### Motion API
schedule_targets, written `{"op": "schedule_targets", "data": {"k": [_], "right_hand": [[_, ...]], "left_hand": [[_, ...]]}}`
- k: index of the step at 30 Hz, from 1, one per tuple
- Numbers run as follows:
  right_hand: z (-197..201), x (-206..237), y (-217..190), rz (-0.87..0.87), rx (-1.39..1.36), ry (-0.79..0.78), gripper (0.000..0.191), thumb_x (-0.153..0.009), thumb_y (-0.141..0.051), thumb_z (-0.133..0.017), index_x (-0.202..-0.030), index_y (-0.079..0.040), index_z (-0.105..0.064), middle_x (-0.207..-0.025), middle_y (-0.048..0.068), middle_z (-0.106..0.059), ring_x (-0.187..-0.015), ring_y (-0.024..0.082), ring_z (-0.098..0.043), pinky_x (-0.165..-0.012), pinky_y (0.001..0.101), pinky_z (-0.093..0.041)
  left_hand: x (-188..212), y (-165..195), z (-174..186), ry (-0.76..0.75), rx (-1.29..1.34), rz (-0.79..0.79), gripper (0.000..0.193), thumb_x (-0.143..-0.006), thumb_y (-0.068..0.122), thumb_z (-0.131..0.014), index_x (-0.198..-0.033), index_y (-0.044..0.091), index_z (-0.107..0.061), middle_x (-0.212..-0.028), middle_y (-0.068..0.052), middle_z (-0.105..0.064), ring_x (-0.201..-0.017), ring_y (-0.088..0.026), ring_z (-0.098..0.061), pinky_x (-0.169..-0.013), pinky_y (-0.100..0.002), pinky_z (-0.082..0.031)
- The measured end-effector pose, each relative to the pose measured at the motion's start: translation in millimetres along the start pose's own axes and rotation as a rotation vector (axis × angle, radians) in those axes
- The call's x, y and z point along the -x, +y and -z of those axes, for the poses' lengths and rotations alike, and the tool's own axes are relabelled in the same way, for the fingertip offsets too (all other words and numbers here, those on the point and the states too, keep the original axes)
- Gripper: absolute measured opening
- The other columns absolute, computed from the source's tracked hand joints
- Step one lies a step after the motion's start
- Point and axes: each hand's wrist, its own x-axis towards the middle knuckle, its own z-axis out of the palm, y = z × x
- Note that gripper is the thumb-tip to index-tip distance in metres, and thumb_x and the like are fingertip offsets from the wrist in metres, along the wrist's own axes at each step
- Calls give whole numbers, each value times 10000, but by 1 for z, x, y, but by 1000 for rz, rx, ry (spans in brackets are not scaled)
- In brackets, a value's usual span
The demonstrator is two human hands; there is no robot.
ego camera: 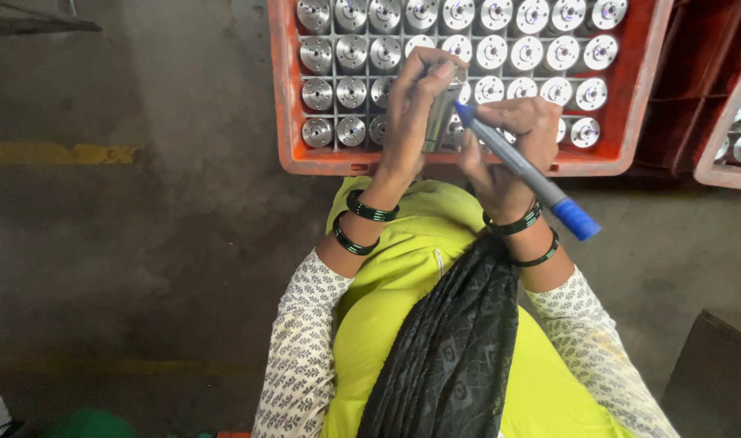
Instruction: The person picks cylindrical metal components one at a time from red plastic trays, marks each with a blue permanent marker, and places it back into the tray. They occasionally reposition or swap trays on the steel work table and continue marking parts from the next tray.
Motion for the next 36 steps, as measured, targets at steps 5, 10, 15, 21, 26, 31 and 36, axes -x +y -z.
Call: {"op": "schedule_targets", "data": {"k": [5,10,15,21,26,31,36], "right_hand": [[-2,2,-5,95,34,-32,307,-842,-75,-771,-1106,-45,-616,-967,112,-626,-876,307,-561,-858,421,-418],[-1,-2,1,59,45,-18,293,-914,-41,-777,-1154,-62,-611,-1048,81,-661,-886,263,-576,-886,403,-424],[0,7,-7,85,62,-49,334,-767,-56,-789,-1066,-62,-642,-885,123,-557,-841,307,-532,-841,424,-401],[6,-2,6,49,24,-55,307,-882,-36,-784,-1133,-69,-610,-1032,64,-664,-929,270,-584,-883,395,-400],[-1,8,-1,122,-4,-49,295,-826,-74,-764,-1079,-50,-612,-968,77,-653,-859,271,-561,-868,438,-400],[19,14,21,-66,-71,70,265,-897,-41,-747,-1117,-33,-600,-1069,111,-635,-1021,278,-575,-888,377,-444],[28,7,49,-257,-171,199,216,-1024,14,-741,-1191,8,-604,-1109,101,-549,-1032,219,-546,-958,331,-456]], "left_hand": [[-2,2,-2,73,45,33,303,-1035,326,-616,-1119,35,-630,-1008,-30,-615,-846,-88,-589,-726,-243,-508],[-6,5,-1,75,176,130,413,-1019,437,-590,-1079,33,-650,-944,-64,-661,-843,-129,-696,-764,-262,-582],[-6,2,3,102,143,165,391,-1056,388,-633,-1130,4,-647,-972,-58,-616,-814,-132,-629,-714,-262,-522],[-8,-7,8,107,188,159,483,-1025,472,-607,-1099,-4,-639,-981,-89,-657,-885,-189,-727,-788,-308,-608],[-10,-6,8,132,252,169,443,-1002,419,-624,-1140,-1,-610,-1012,-93,-659,-887,-207,-729,-794,-329,-623],[-14,7,1,35,-23,14,320,-1000,238,-721,-1207,35,-587,-1076,-83,-649,-933,-168,-662,-773,-285,-557],[-76,25,8,-100,-896,-531,440,-984,270,-827,-1266,64,-559,-1027,-84,-681,-867,-197,-671,-783,-309,-541]]}}
